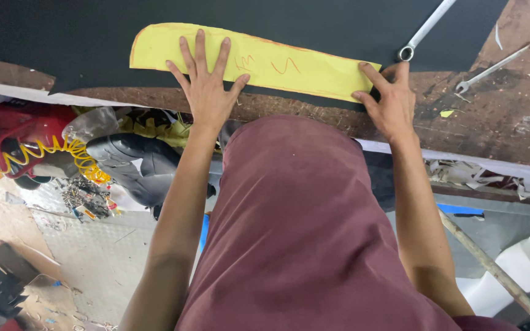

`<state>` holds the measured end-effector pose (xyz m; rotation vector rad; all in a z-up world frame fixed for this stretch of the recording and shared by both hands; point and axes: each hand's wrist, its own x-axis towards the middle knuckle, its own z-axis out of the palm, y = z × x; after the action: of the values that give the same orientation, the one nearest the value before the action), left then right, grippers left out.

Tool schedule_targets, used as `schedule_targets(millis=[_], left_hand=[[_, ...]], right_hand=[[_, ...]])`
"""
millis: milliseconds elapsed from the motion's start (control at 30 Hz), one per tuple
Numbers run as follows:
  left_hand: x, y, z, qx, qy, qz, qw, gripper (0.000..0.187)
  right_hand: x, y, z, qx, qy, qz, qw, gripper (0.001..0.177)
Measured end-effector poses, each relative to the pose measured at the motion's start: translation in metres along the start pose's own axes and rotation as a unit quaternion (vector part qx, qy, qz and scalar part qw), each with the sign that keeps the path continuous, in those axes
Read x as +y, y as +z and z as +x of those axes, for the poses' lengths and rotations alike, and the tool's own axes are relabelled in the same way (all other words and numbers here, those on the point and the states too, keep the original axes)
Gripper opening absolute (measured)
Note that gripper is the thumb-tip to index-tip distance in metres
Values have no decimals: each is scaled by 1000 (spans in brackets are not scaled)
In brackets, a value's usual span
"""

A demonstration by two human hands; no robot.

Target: The person uses shears to cut out shapes from black fabric following yellow paper templates placed on a wooden workbench, and arranges the resulting fabric pieces.

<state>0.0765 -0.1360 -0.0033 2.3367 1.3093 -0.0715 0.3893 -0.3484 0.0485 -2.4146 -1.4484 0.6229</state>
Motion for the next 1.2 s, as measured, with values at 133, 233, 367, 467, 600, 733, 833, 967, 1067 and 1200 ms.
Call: schedule_targets(millis=[133,233,367,467,600,733,833,967,1067,1200], left_hand=[[-2,0,1,16,2,1,1000,81],[-6,-2,0,11,-47,-5,999,84],[-13,-1,-5,30,-51,-9,998,86],[-15,2,-1,33,-47,4,998,87],[-15,3,-4,36,-45,-3,998,87],[-14,1,-3,43,-44,-6,998,86],[-15,3,-4,51,-42,-13,998,86],[-17,4,-4,47,-54,-13,997,85],[-17,7,-5,62,-36,-7,997,85],[-17,5,-2,55,-42,-5,998,86]], right_hand=[[-1,-4,0,-10,0,-8,1000,60],[2,-4,-2,1,2,-13,1000,60],[25,3,-5,47,28,65,996,53],[59,3,12,185,70,73,977,39],[100,7,57,223,60,15,973,38],[112,24,84,217,126,-29,967,35],[108,16,85,182,131,-37,974,30],[72,-19,68,83,259,74,959,22],[48,-35,42,26,226,140,964,19],[23,-30,31,-46,121,276,952,31]])
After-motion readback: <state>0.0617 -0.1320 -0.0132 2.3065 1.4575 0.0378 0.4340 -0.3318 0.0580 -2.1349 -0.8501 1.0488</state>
